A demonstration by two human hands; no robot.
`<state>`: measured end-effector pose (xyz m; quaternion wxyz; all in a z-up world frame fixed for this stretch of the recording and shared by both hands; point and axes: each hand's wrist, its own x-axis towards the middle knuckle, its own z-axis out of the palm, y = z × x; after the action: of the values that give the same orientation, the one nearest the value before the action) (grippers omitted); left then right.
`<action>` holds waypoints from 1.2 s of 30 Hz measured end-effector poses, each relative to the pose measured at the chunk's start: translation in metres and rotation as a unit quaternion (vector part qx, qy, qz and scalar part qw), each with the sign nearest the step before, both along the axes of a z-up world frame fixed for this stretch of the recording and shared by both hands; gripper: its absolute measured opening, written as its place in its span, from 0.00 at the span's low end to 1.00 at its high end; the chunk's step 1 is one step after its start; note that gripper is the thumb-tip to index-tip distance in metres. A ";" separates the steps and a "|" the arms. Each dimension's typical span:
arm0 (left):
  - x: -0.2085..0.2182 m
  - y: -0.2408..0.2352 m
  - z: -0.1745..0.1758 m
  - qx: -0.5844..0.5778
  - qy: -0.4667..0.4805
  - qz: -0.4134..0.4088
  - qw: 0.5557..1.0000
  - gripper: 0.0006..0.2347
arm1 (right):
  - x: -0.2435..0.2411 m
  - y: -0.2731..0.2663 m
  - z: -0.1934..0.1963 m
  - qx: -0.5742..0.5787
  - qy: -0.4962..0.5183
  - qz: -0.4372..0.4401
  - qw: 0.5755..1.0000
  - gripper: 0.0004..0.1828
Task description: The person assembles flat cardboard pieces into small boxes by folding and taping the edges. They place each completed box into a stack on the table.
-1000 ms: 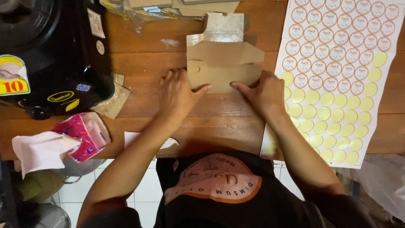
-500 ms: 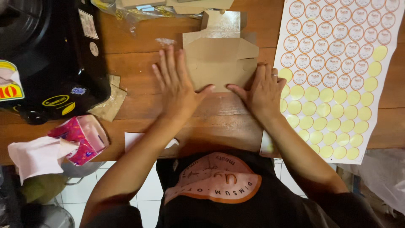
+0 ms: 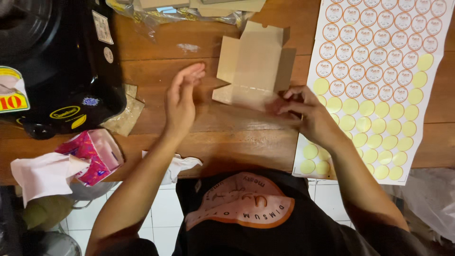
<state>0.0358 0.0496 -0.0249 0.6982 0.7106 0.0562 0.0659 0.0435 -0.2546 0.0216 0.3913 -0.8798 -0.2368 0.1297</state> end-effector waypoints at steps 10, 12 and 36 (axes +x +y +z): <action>0.027 -0.018 -0.057 0.075 0.180 -0.074 0.978 0.33 | 0.020 -0.001 -0.030 0.009 0.114 -0.193 0.974 0.25; 0.032 -0.025 -0.064 0.127 0.203 -0.127 0.963 0.22 | 0.021 0.018 -0.034 -0.017 0.156 -0.227 0.961 0.51; -0.029 -0.013 0.008 0.424 -0.359 -0.257 0.791 0.12 | -0.011 0.003 -0.015 -0.028 -0.231 0.087 0.969 0.13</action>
<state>0.0070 0.0368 -0.0169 0.2879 0.8488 -0.4168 0.1513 0.0326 -0.2521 0.0064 0.2889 -0.8725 -0.3923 -0.0367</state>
